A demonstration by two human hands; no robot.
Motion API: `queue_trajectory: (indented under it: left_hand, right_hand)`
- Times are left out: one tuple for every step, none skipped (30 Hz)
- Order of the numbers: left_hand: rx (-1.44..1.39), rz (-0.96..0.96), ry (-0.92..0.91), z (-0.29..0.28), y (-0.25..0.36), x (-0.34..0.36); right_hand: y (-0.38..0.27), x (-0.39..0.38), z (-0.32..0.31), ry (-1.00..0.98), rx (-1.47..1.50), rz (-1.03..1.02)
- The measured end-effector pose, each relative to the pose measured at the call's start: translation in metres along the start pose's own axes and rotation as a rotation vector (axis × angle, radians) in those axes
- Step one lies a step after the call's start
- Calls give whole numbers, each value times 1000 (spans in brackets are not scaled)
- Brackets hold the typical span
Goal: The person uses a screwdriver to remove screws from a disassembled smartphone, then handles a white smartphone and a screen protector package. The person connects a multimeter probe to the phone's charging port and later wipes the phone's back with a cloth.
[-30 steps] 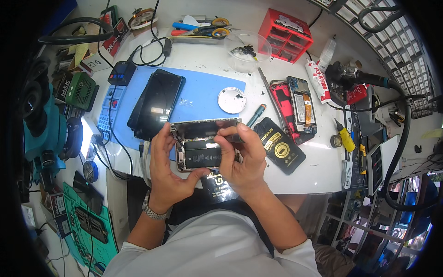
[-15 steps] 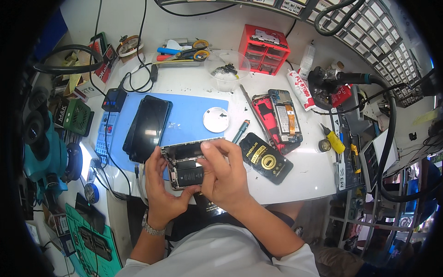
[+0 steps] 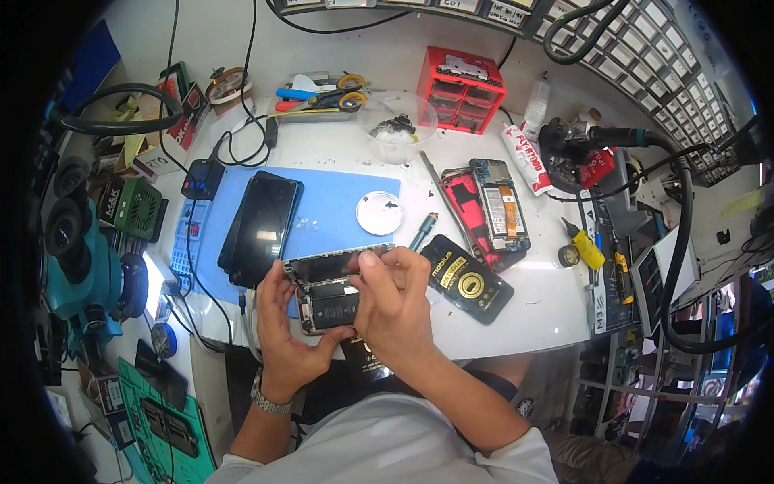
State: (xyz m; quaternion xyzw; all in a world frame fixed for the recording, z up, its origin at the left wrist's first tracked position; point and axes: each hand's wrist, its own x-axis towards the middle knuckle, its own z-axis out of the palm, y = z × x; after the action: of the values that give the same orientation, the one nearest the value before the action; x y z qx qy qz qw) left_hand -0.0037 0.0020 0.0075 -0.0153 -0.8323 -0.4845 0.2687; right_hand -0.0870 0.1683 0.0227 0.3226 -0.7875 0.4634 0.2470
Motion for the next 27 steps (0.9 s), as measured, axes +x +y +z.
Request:
queue_trajectory:
  left_hand:
    - [0, 0, 2, 0, 0, 0]
    - [1, 0, 3, 0, -1, 0]
    - [2, -3, 4, 0, -1, -1]
    - [3, -2, 2, 0, -1, -1]
    - [5, -1, 0, 0, 0, 0]
    - [9, -2, -3, -1, 1, 0]
    - [8, 0, -6, -1, 0, 1]
    - [7, 2, -8, -1, 0, 1]
    - [6, 2, -11, -1, 0, 1]
    - [-2, 5, -10, -1, 0, 1]
    - [-10, 8, -9, -1, 0, 1]
    - [-20, 12, -6, 0, -1, 1]
    - [-20, 14, -9, 0, -2, 1]
    - [-19, 11, -11, -1, -2, 1]
    - [-18, 10, -12, -1, -1, 2]
    - [-18, 10, -13, -1, -1, 2]
    - [-19, 9, -13, -2, -1, 2]
    - [-22, 8, -12, -1, -2, 1]
    - [-25, 8, -11, 0, -2, 1]
    - [-23, 10, -9, 0, -3, 1]
    - [-24, 13, -7, 0, -3, 1]
    - [-24, 16, -5, 0, -3, 0]
    - [-20, 14, -8, 0, -3, 1]
    - [-15, 11, -9, -1, -2, 1]
    - [-10, 8, -10, -1, -2, 1]
    - [-13, 4, -11, -1, -2, 1]
    - [-17, 2, -11, -1, -2, 1]
  right_hand:
    - [2, -2, 2, 2, 23, 10]
    - [4, -5, 2, 4, 10, 5]
    - [5, -8, 3, 5, -3, 2]
    - [6, -10, 3, 6, -15, -1]
    - [4, -9, 3, 11, -25, -12]
    - [1, -6, 2, 16, -31, -21]
    - [0, -3, 3, 21, -38, -30]
    - [4, -3, 6, 54, -16, -49]
    - [8, -2, 10, 85, 7, -67]
    - [10, -3, 13, 117, 30, -84]
    - [8, -3, 12, 100, 67, -55]
    - [8, -5, 11, 80, 57, -38]
    - [8, -7, 10, 59, 47, -20]
    - [8, -10, 10, 38, 36, -3]
    - [9, -10, 9, 34, 48, -11]
    - [10, -10, 10, 52, 63, -23]
    - [10, -10, 11, 71, 77, -35]
    - [11, -10, 12, 90, 90, -49]
    - [11, -9, 12, 99, 76, -59]
    - [10, -7, 12, 108, 63, -69]
    - [9, -6, 11, 116, 48, -80]
    - [12, -8, 12, 115, 87, -67]
    - [18, -13, 14, 114, 125, -54]
    - [18, -13, 13, 112, 170, -14]
    - [16, -13, 12, 113, 215, 27]
    - [9, -13, 6, 115, 265, 96]
    - [3, -10, 2, 131, 307, 155]
